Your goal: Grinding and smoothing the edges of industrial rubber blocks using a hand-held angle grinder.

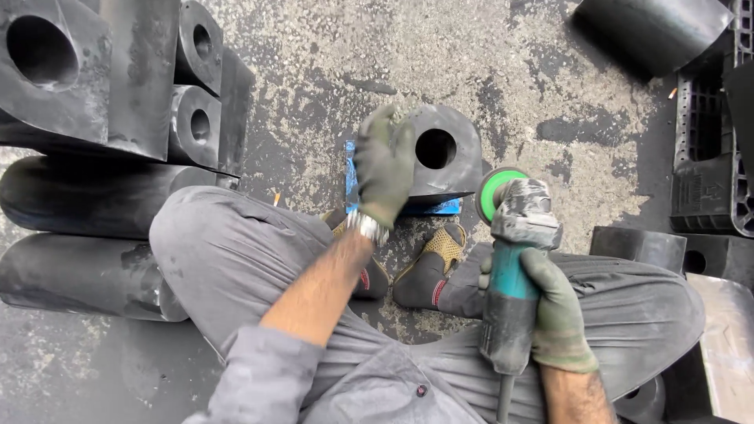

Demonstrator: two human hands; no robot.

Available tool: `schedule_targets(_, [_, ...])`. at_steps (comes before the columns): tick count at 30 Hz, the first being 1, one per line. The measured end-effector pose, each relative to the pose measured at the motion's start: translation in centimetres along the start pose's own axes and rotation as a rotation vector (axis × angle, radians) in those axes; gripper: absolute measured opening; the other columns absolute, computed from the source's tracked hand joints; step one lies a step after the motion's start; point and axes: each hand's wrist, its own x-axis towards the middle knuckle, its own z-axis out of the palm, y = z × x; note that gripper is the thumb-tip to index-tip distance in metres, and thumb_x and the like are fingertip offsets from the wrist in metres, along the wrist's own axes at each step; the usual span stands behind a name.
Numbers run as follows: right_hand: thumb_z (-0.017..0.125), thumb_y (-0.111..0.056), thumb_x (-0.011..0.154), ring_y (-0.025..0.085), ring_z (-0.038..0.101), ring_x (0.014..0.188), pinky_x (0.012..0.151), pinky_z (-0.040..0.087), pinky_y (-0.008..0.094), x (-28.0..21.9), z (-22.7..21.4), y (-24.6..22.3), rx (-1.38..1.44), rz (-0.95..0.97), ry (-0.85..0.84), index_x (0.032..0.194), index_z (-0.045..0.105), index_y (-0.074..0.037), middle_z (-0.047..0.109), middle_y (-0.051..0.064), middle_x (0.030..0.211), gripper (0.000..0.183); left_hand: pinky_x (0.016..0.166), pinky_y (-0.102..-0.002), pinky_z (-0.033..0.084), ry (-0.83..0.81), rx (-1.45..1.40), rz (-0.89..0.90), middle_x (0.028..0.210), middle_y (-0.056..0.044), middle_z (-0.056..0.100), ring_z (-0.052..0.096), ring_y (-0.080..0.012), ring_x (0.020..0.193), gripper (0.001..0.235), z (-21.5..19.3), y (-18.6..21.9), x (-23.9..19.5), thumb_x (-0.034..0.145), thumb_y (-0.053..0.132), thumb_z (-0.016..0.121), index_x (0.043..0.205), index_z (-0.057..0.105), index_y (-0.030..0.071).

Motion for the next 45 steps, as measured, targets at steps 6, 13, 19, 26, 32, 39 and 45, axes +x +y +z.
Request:
schedule_targets(6, [0.060,-0.039,0.097,0.026,0.074,0.082,0.064,0.062,0.039,-0.7,2.3,0.6,-0.163,0.029,0.131,0.124,0.059,0.004,0.072,0.019,0.101,0.052,0.079,-0.043,0.054,-0.436,-0.156,0.138,0.108,-0.015,0.058,0.065,-0.0300,0.093,0.028,-7.6,6.9,-12.6,0.100,0.005,0.051,0.126,0.058,0.009])
schedule_targets(13, [0.061,-0.038,0.102,0.023,0.069,0.078,0.067,0.059,0.034,-0.7,1.9,1.5,-0.262,0.035,0.176,0.114,0.067,0.011,0.072,0.018,0.096,0.051,0.080,-0.045,0.053,-1.103,-0.494,-0.581,0.094,-0.022,0.071,0.068,-0.0385,0.091,0.038,-7.9,7.1,-18.7,0.119,0.036,0.043,0.118,0.069,0.008])
schedule_targets(19, [0.060,-0.035,0.097,0.024,0.072,0.080,0.071,0.060,0.036,-0.4,4.1,1.4,-0.191,0.053,0.205,0.113,0.064,0.005,0.073,0.017,0.096,0.044,0.066,-0.045,0.052,-0.996,-0.523,-0.488,0.071,-0.020,0.067,0.071,-0.0367,0.074,0.060,-8.9,8.6,-16.7,0.109,0.050,0.041,0.085,0.070,0.003])
schedule_targets(26, [0.060,-0.036,0.097,0.025,0.072,0.080,0.071,0.061,0.037,0.2,5.3,1.4,-0.229,0.087,0.181,0.112,0.065,0.009,0.072,0.020,0.095,0.048,0.061,-0.043,0.052,-0.891,-0.608,-0.412,0.067,-0.018,0.064,0.069,-0.0343,0.068,0.062,-8.9,8.2,-17.6,0.111,0.050,0.037,0.080,0.064,0.003])
schedule_targets(32, [0.059,-0.036,0.098,0.026,0.071,0.082,0.072,0.060,0.037,0.2,5.1,0.9,-0.224,0.075,0.188,0.117,0.063,0.009,0.071,0.020,0.098,0.049,0.062,-0.042,0.055,-0.918,-0.665,-0.468,0.065,-0.015,0.064,0.070,-0.0317,0.065,0.060,-8.2,8.6,-16.8,0.112,0.047,0.038,0.079,0.064,0.004])
schedule_targets(39, [0.060,-0.036,0.097,0.027,0.072,0.084,0.075,0.060,0.038,0.6,4.9,1.3,-0.230,0.051,0.215,0.122,0.060,0.007,0.071,0.020,0.101,0.050,0.054,-0.045,0.048,-0.748,-0.623,-0.010,0.077,-0.021,0.065,0.065,-0.0375,0.065,0.058,-7.1,7.4,-18.3,0.114,0.038,0.025,0.123,0.059,-0.008])
schedule_targets(45, [0.062,-0.035,0.099,0.028,0.072,0.084,0.076,0.061,0.039,0.2,4.3,1.6,-0.286,0.143,0.132,0.120,0.060,0.012,0.072,0.022,0.099,0.052,0.068,-0.044,0.054,-0.813,-0.646,-0.329,0.071,-0.016,0.065,0.069,-0.0333,0.069,0.054,-7.2,6.8,-20.7,0.120,0.042,0.036,0.088,0.063,0.007])
